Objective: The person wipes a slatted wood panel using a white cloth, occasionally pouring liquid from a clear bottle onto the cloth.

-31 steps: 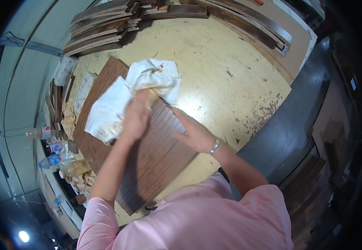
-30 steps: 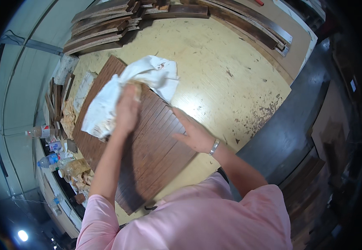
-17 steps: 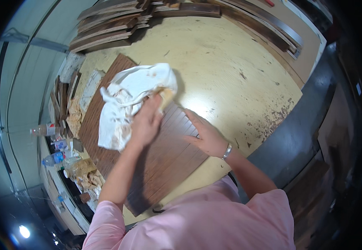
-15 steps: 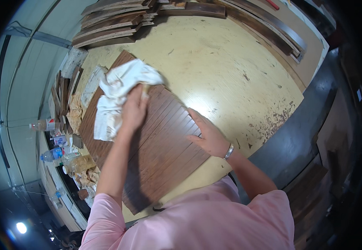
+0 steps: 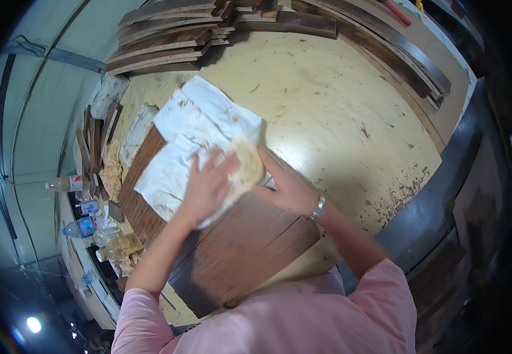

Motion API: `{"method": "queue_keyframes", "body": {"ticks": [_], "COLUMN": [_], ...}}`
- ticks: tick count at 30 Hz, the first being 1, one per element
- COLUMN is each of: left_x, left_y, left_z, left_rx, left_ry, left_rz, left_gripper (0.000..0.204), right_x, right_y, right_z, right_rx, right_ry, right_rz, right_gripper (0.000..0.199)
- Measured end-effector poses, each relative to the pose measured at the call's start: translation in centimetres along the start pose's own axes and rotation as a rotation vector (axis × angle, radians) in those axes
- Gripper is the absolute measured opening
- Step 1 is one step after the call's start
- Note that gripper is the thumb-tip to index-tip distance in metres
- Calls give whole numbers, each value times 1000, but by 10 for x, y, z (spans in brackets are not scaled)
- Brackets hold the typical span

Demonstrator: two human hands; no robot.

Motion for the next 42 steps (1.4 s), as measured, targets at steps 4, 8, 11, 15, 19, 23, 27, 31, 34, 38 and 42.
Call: {"method": "queue_keyframes", "body": {"ticks": [4,8,11,15,19,23,27,31,34,38,42], "left_x": [-30,-10,-16,-41,-71,-121,-63,-22,-59,-5,-14], "left_y": [-112,-65,-31,-66,-164,-147,-52,-122,-216,-113,-18], "left_z": [-39,-19,29,118,233,197,68,35,23,-19,-7], "left_rx": [-402,-249,-195,-195,-1130,-1064,-355,-380,-650,-303,-50], "left_ry": [337,350,374,659,1234,1061,299,239,391,277,233], "left_rz": [-137,-30,103,130,1163,955,307,-112,-268,-101,166], "left_gripper": [41,44,41,23,38,41,58,57,54,57,49], "right_x": [20,18,13,7,40,74,100,100,103,98,99], "right_y": [29,41,63,68,57,62,76,69,69,81,72], "right_z": [-22,-29,-44,-117,-200,-271,-284,-276,-274,-276,-279], "right_rx": [59,152,227,158,176,140,139,99,122,115,53], "right_ry": [-39,-54,-14,7,-88,-78,-145,-147,-155,-113,-66], "right_rz": [123,-17,-167,-212,-307,-346,-255,-222,-225,-143,-153], "right_gripper": [79,71,63,58,62,70,66,60,58,55,51]}}
Point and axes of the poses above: each hand's wrist, its own z-axis away from the middle knuckle, its own x-axis out of the palm, y = z × x, the point moved 9 cm from there along -z, towards the middle knuckle, and after that the axes turned 10 degrees about y, right-handed, at the moved point
